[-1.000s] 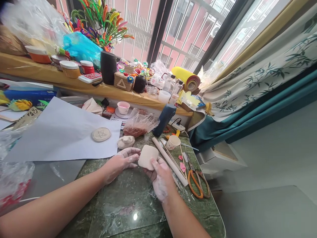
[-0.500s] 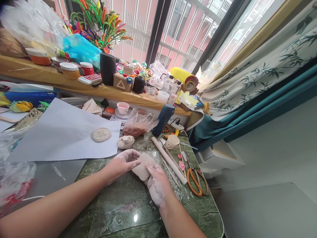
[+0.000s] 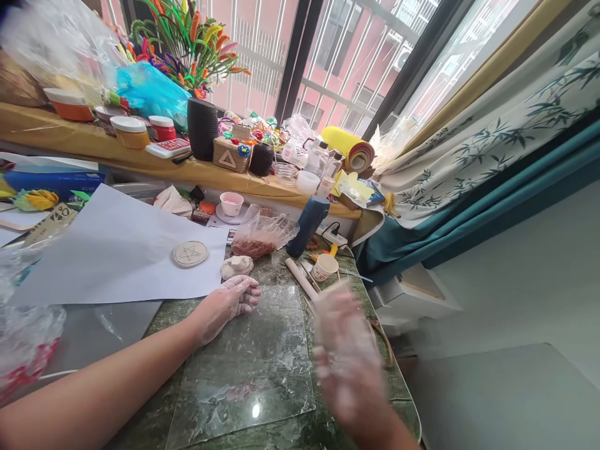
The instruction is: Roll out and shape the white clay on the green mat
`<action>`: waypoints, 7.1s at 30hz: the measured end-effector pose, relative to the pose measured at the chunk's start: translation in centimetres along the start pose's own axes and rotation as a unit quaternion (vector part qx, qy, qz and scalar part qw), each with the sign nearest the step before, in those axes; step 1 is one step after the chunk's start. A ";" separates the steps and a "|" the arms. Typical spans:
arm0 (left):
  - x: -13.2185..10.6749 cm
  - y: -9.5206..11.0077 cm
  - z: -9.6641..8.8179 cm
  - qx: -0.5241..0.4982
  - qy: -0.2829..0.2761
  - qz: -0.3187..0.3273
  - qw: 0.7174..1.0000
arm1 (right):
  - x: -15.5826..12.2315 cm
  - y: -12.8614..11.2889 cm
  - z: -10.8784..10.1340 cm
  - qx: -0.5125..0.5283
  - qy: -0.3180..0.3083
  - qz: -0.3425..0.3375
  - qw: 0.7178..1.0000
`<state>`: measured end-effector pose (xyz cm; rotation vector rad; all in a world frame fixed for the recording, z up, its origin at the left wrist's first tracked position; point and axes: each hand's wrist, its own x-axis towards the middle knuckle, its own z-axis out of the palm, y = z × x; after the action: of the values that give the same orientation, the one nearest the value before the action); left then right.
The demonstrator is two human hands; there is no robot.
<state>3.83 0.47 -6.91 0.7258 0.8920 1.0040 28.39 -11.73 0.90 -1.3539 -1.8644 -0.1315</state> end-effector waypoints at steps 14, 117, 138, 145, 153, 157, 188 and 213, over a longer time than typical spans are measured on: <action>-0.6 0.8 0.3 -0.007 0.001 -0.005 1.000 | -5.6 0.8 6.1 -0.042 -0.305 -0.103 0.946; 3.2 0.3 5.8 0.798 -0.157 0.274 0.514 | -5.3 3.7 4.3 -0.007 -0.303 0.078 0.950; 0.3 0.6 3.1 0.804 -0.165 0.278 0.499 | -7.0 0.0 3.3 0.030 -0.319 0.028 0.947; -2.9 0.7 0.6 0.804 -0.158 0.276 0.502 | -10.0 -2.0 5.0 0.008 -0.296 -0.038 0.955; -6.5 0.9 -2.1 0.815 -0.168 0.284 0.477 | -12.8 -2.9 8.9 -0.035 -0.250 -0.149 0.956; -6.7 0.7 -2.3 0.821 -0.169 0.275 0.471 | -12.3 -3.3 8.2 -0.010 -0.258 -0.106 0.960; 1.9 0.7 4.1 0.827 -0.123 0.254 0.486 | -1.0 5.0 5.3 0.016 -0.365 0.016 0.931; -10.2 1.1 -0.6 0.834 -0.196 0.210 0.471 | -10.2 -1.8 4.0 -0.005 -0.264 -0.075 0.962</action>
<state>0.20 -8.43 -3.35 2.8371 1.0939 -0.1087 25.71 -18.16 -7.78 -1.3401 -2.4117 0.1604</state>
